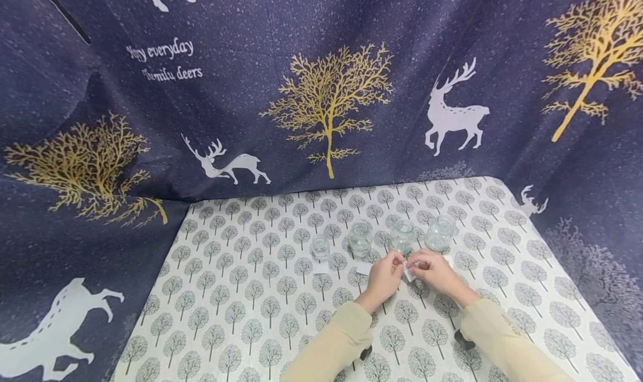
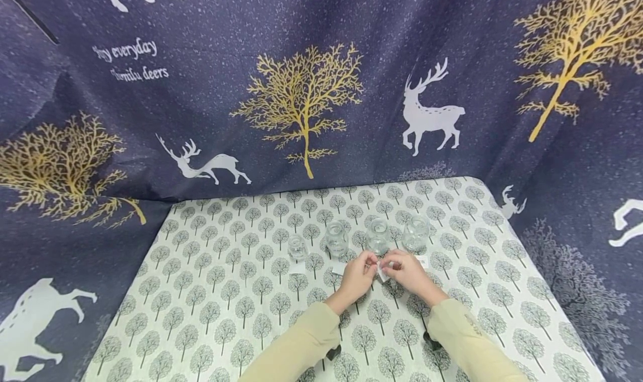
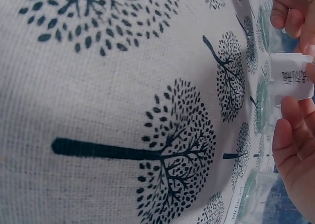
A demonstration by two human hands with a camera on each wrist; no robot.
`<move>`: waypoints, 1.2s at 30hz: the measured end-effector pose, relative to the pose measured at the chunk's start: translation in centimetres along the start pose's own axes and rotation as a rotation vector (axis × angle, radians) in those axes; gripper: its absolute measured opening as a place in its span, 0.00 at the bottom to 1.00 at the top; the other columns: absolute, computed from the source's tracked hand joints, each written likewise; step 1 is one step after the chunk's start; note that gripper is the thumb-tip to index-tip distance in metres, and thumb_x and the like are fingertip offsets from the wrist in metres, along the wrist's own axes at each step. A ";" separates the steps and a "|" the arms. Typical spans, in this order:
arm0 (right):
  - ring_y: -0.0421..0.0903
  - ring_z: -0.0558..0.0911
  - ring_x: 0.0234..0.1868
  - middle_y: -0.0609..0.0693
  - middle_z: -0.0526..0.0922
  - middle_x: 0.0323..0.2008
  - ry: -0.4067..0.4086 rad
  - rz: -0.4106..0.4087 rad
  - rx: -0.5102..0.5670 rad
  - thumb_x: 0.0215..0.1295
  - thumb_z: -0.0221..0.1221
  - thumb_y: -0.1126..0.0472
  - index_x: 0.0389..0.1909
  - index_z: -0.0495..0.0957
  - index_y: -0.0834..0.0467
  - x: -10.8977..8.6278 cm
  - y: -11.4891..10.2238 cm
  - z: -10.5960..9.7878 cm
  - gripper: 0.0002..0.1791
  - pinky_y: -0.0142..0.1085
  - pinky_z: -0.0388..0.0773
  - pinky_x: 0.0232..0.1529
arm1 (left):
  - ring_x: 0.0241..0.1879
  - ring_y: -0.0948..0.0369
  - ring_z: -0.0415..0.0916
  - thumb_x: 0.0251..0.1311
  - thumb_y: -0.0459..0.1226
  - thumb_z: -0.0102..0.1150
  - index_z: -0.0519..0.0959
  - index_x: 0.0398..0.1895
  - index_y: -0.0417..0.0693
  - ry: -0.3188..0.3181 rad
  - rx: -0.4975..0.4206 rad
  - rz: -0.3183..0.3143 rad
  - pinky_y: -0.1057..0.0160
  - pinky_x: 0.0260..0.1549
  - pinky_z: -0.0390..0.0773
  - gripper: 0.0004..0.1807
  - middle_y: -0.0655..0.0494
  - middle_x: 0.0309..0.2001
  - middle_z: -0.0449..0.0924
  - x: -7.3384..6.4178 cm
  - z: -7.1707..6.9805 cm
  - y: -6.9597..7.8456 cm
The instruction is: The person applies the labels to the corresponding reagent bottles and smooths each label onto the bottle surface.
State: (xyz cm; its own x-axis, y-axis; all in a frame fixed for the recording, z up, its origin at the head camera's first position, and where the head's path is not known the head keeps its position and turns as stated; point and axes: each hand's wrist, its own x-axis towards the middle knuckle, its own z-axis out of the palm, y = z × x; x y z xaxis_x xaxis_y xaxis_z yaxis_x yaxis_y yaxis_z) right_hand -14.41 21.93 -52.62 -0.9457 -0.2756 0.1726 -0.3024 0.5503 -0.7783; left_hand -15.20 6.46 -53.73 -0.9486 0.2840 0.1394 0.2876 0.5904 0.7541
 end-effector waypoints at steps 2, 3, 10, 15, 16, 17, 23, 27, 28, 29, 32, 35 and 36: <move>0.32 0.70 0.28 0.52 0.79 0.33 0.000 -0.018 -0.007 0.46 0.61 0.70 0.28 0.79 0.58 0.0 0.0 0.0 0.07 0.27 0.71 0.28 | 0.21 0.73 0.68 0.54 0.34 0.54 0.72 0.34 0.54 -0.002 -0.003 -0.003 0.77 0.25 0.67 0.06 0.59 0.32 0.80 0.1 0.0 -0.1; 0.33 0.70 0.27 0.52 0.79 0.33 -0.003 -0.024 -0.006 0.46 0.60 0.70 0.29 0.79 0.59 0.0 0.0 0.0 0.07 0.27 0.71 0.28 | 0.20 0.73 0.68 0.54 0.34 0.54 0.72 0.33 0.54 -0.003 -0.007 -0.002 0.77 0.23 0.68 0.05 0.59 0.32 0.80 0.1 -0.1 -0.2; 0.34 0.67 0.23 0.50 0.77 0.30 -0.019 0.006 0.001 0.48 0.59 0.70 0.34 0.79 0.59 0.0 0.2 0.1 0.10 0.27 0.68 0.24 | 0.10 0.75 0.57 0.50 0.33 0.55 0.77 0.30 0.52 0.002 -0.044 0.018 0.78 0.13 0.64 0.05 0.60 0.27 0.81 0.2 -0.5 -0.3; 0.33 0.67 0.23 0.47 0.76 0.28 -0.029 0.034 -0.012 0.49 0.59 0.69 0.34 0.79 0.58 0.0 0.3 0.2 0.10 0.27 0.68 0.23 | 0.12 0.76 0.58 0.48 0.34 0.56 0.78 0.31 0.51 -0.001 -0.045 0.013 0.80 0.16 0.64 0.06 0.60 0.26 0.81 0.2 -0.5 -0.4; 0.33 0.67 0.23 0.46 0.75 0.28 -0.025 0.031 -0.016 0.49 0.59 0.69 0.34 0.79 0.58 0.0 0.2 0.2 0.10 0.27 0.68 0.23 | 0.12 0.76 0.58 0.48 0.34 0.57 0.79 0.31 0.51 -0.005 -0.046 0.009 0.80 0.16 0.65 0.06 0.60 0.26 0.81 0.2 -0.6 -0.4; 0.33 0.66 0.23 0.46 0.75 0.27 -0.022 0.025 -0.020 0.49 0.59 0.69 0.34 0.79 0.58 0.0 0.2 0.2 0.10 0.27 0.67 0.23 | 0.12 0.76 0.57 0.48 0.35 0.57 0.79 0.31 0.51 -0.005 -0.045 0.007 0.80 0.16 0.65 0.06 0.60 0.26 0.81 0.3 -0.5 -0.4; 0.33 0.66 0.23 0.44 0.76 0.28 -0.009 0.006 -0.038 0.47 0.60 0.69 0.31 0.79 0.55 0.0 0.1 0.3 0.09 0.27 0.67 0.24 | 0.09 0.74 0.54 0.48 0.35 0.58 0.80 0.31 0.51 -0.022 -0.039 -0.017 0.78 0.12 0.63 0.06 0.61 0.27 0.81 0.4 -0.3 -0.6; 0.33 0.66 0.23 0.43 0.76 0.27 -0.010 -0.006 -0.051 0.46 0.61 0.69 0.29 0.78 0.53 0.0 0.1 0.4 0.09 0.26 0.67 0.25 | 0.09 0.74 0.54 0.47 0.35 0.58 0.80 0.30 0.51 -0.024 -0.030 -0.019 0.79 0.12 0.62 0.06 0.61 0.26 0.81 0.4 -0.2 -0.8; 0.33 0.66 0.23 0.43 0.75 0.27 -0.012 -0.006 -0.052 0.46 0.61 0.69 0.28 0.78 0.53 0.0 0.1 0.5 0.09 0.26 0.66 0.24 | 0.09 0.74 0.54 0.47 0.35 0.58 0.80 0.30 0.51 -0.024 -0.029 -0.016 0.79 0.12 0.62 0.06 0.61 0.26 0.81 0.4 -0.2 -0.8; 0.33 0.65 0.23 0.43 0.74 0.26 -0.016 -0.006 -0.052 0.46 0.61 0.69 0.28 0.78 0.52 0.0 0.1 0.5 0.10 0.26 0.66 0.24 | 0.09 0.74 0.54 0.47 0.35 0.58 0.81 0.30 0.51 -0.024 -0.029 -0.013 0.79 0.13 0.62 0.06 0.60 0.26 0.82 0.4 -0.3 -0.8; 0.33 0.65 0.24 0.43 0.72 0.25 -0.034 -0.003 -0.043 0.46 0.61 0.69 0.28 0.77 0.53 0.1 0.0 0.4 0.09 0.27 0.66 0.24 | 0.10 0.75 0.55 0.48 0.35 0.58 0.81 0.30 0.50 -0.029 -0.034 -0.006 0.80 0.14 0.62 0.05 0.60 0.26 0.82 0.4 -0.4 -0.7; 0.34 0.64 0.23 0.43 0.70 0.23 -0.047 -0.012 -0.031 0.46 0.61 0.69 0.27 0.76 0.53 0.1 -0.2 0.4 0.09 0.27 0.65 0.24 | 0.11 0.75 0.56 0.48 0.35 0.58 0.81 0.30 0.50 -0.029 -0.033 0.014 0.80 0.15 0.63 0.05 0.60 0.26 0.82 0.4 -0.4 -0.6; 0.34 0.64 0.23 0.43 0.69 0.23 -0.052 -0.014 -0.029 0.46 0.61 0.69 0.26 0.75 0.53 0.1 -0.2 0.3 0.08 0.27 0.65 0.24 | 0.11 0.76 0.55 0.49 0.36 0.59 0.81 0.30 0.50 -0.029 -0.030 0.023 0.80 0.14 0.63 0.05 0.60 0.26 0.82 0.4 -0.4 -0.6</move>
State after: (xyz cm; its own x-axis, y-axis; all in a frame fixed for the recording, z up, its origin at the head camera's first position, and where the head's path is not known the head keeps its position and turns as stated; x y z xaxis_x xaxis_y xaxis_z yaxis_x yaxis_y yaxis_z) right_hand -14.42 21.51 -52.64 -0.9339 -0.3239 0.1511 -0.3197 0.5681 -0.7583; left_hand -15.77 5.90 -53.86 -0.9376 0.3192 0.1381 0.3044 0.5610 0.7698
